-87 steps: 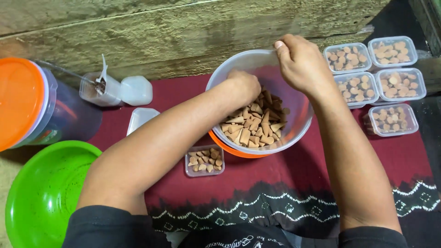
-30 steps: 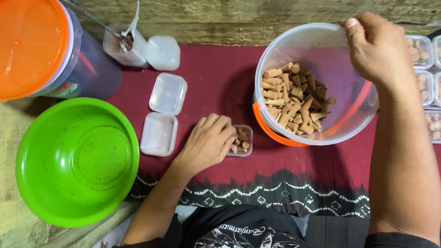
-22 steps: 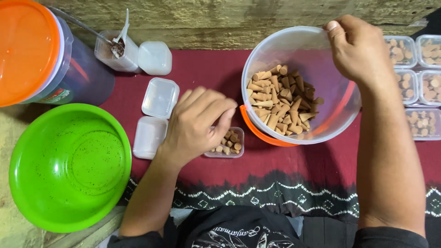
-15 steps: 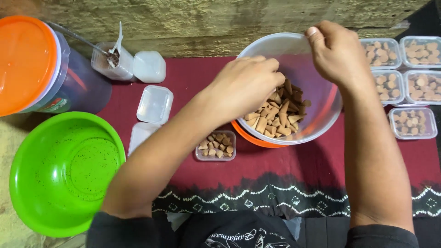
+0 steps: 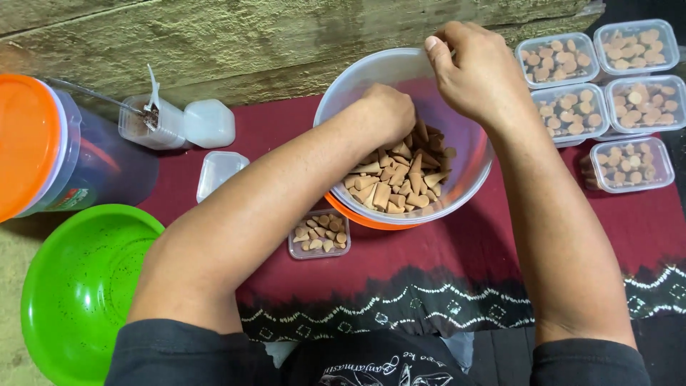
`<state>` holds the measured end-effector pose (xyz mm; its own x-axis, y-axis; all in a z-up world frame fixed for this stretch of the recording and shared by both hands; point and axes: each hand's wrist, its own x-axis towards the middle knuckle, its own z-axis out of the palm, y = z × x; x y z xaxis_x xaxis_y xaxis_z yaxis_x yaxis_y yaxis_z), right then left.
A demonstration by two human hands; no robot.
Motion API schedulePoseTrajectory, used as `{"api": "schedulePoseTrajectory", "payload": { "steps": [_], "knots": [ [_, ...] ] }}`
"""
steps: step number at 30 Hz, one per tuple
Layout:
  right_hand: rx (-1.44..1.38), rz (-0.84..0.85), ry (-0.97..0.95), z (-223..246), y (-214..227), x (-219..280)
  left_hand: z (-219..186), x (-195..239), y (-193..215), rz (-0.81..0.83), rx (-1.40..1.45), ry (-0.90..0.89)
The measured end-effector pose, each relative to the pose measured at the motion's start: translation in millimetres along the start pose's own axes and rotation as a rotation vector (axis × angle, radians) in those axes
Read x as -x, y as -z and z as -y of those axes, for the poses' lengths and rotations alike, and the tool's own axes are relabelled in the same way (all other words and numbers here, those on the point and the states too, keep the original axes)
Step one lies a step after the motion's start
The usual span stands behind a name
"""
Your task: Packing incense cones from a large bucket into small plastic containers and closing the lids.
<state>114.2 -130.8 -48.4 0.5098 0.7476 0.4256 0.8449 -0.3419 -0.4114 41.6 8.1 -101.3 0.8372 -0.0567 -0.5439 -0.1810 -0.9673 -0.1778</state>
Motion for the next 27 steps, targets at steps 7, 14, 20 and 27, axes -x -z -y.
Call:
{"api": "schedulePoseTrajectory", "payload": {
  "steps": [7, 14, 20, 27],
  "knots": [
    [-0.008, 0.048, -0.034, 3, 2, -2, -5, -13, -8, -0.153, -0.357, -0.221],
    [-0.003, 0.035, -0.035, 2, 3, -3, 2, 3, 1, -0.212, -0.144, -0.196],
    [-0.016, 0.037, -0.036, 0, 4, 0, 18, 100, 48, -0.292, 0.376, -0.045],
    [-0.035, 0.078, -0.037, -1, 11, 3, 2, 262, 14, -0.983, 0.914, -0.015]
  ]
}}
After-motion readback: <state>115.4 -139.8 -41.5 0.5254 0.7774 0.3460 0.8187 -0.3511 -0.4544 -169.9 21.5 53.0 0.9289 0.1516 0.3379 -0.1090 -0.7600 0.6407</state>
